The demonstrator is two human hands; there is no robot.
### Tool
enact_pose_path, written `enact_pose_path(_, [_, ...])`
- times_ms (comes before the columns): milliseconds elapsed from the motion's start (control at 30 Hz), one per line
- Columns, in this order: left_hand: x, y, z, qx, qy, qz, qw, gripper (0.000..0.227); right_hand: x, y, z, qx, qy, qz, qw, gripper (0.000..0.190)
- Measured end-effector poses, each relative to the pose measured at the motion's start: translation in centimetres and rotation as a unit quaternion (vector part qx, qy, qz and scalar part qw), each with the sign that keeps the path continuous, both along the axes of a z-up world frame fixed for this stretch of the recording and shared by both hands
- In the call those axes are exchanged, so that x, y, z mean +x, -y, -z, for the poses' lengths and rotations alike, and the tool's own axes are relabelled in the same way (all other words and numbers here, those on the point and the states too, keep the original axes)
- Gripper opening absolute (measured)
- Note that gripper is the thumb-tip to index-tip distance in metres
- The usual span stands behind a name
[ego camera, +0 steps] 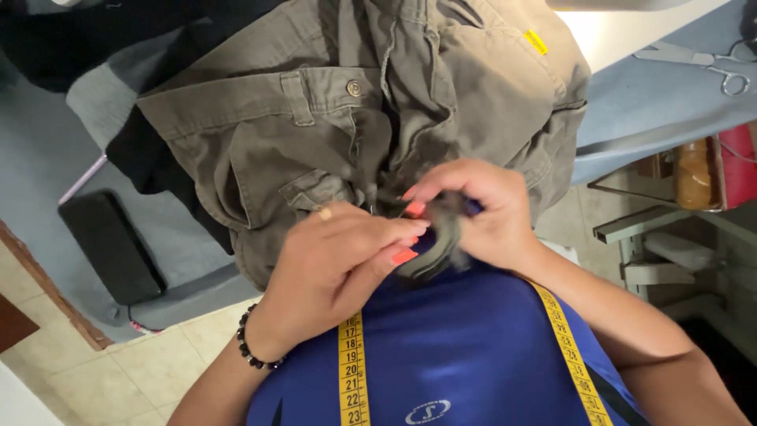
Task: Measuring, trimming, and documenting repairs for a pair of pants on a sewing floor.
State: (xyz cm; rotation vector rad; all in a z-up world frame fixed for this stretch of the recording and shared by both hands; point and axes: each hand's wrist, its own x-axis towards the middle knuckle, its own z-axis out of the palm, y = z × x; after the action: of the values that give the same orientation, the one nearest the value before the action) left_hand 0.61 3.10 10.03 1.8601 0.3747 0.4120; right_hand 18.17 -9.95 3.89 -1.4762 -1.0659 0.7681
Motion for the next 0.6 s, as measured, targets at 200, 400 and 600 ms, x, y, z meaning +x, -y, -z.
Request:
enact_pose_path(200, [2.1, -0.2, 2.3, 0.23, -0.064, -0.072, 0.968, 0.036, 1.5, 0.4, 0.9, -0.088, -0.409, 0.209, 0.884, 0.023])
enact_pose_path(400, [4.6, 0.5, 4.1, 0.343, -0.111, -0.09, 0.929, 0.047, 2.4, 0.8, 1.5, -0.094, -0.421, 0.23, 0.872, 0.018])
enact_pose_path(600, [5.4, 0.5, 4.7, 0.404, -0.098, -0.074, 0.907, 0.041, 2.9, 0.5, 1.2, -0.079, -0.382, 0.231, 0.891, 0.021])
